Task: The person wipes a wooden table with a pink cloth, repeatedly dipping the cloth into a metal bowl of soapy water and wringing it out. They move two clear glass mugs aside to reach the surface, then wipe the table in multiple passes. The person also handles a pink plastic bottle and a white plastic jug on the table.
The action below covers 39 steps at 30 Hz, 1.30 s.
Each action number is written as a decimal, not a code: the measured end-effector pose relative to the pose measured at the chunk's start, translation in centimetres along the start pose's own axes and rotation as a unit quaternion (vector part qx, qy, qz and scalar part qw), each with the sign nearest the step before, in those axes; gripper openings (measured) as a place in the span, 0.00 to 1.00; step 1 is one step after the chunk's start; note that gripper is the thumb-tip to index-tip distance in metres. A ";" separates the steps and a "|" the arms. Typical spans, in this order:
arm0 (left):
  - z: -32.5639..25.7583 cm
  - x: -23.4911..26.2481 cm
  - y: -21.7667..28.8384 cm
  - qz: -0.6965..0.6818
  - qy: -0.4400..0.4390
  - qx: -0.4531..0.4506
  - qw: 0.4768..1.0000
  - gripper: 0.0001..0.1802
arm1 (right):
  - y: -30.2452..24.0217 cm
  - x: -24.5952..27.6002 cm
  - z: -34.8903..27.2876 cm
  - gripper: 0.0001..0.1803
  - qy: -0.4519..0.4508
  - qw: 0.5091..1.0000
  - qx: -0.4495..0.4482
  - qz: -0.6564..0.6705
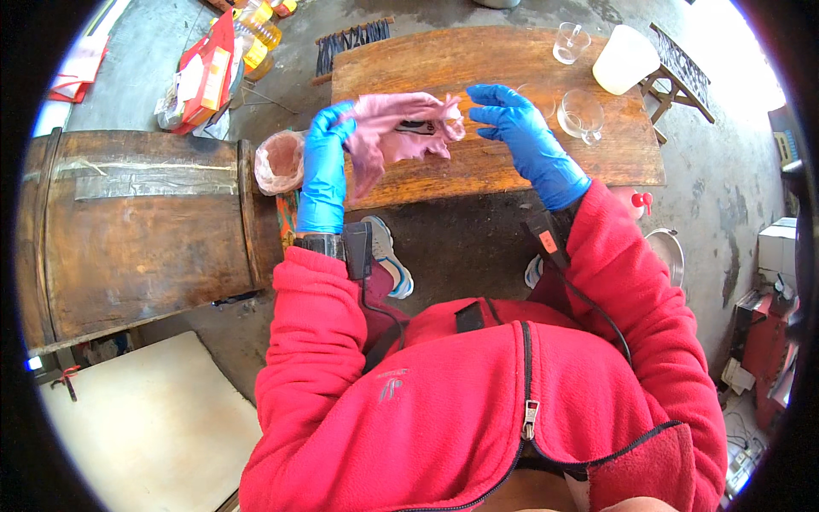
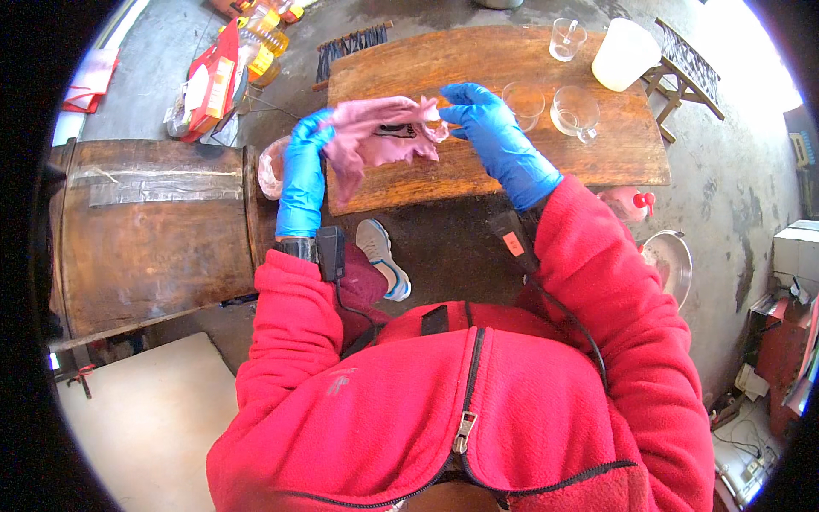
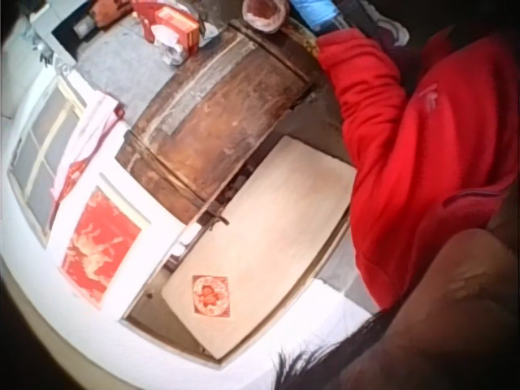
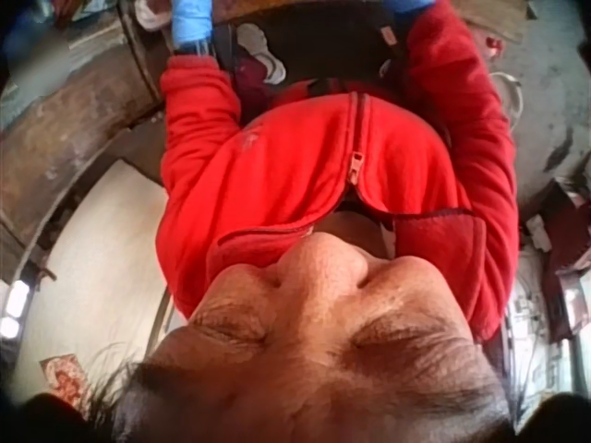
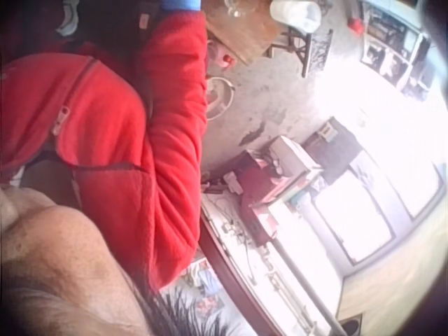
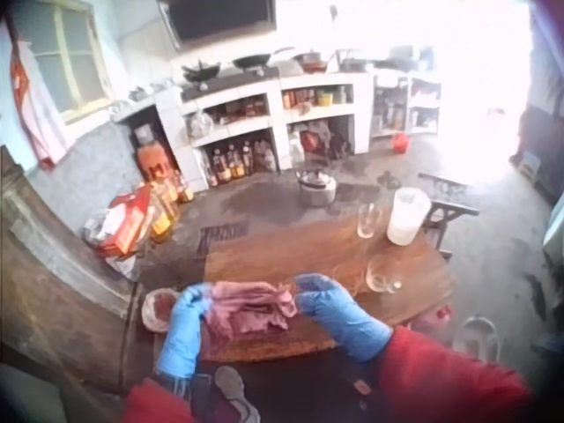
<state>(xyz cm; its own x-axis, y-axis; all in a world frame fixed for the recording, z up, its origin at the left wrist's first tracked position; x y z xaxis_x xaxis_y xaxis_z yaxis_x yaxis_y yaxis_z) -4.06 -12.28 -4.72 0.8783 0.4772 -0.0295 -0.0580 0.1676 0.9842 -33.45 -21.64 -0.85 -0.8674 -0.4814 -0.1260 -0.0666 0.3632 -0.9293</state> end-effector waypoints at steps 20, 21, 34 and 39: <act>-7.1 -17.7 -16.4 0.638 -0.331 -0.138 0.682 0.35 | 4.2 -4.2 -8.7 0.10 -0.210 0.830 0.262 -0.446; -8.1 -19.8 -16.4 0.608 -0.365 -0.181 0.682 0.32 | 4.2 -4.2 -8.9 0.09 -0.210 0.825 0.275 -0.447; -1.6 -4.7 -12.8 0.270 -0.036 -0.121 0.955 0.14 | 4.2 -2.5 -9.4 0.09 -0.242 0.820 0.157 -0.493; -3.8 -12.6 -14.8 0.314 -0.169 -0.112 0.927 0.17 | 4.0 -2.6 -9.6 0.09 -0.259 0.812 0.155 -0.500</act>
<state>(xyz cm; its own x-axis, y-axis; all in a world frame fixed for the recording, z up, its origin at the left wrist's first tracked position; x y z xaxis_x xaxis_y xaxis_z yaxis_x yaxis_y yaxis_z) -16.04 -17.50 -19.56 0.7339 0.2510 0.6312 -0.6729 0.1412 0.7262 -36.25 -11.26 -0.93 -0.1279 -0.7125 0.6899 -0.4133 -0.5940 -0.6901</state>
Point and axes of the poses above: each hand's wrist, its own z-axis towards the middle knuckle, its own x-axis out of the back of the hand, y = z × x, the point moved 3 cm from there along z, towards the middle knuckle, and after that the axes turned 9 degrees about -x, right-handed, at the moved point
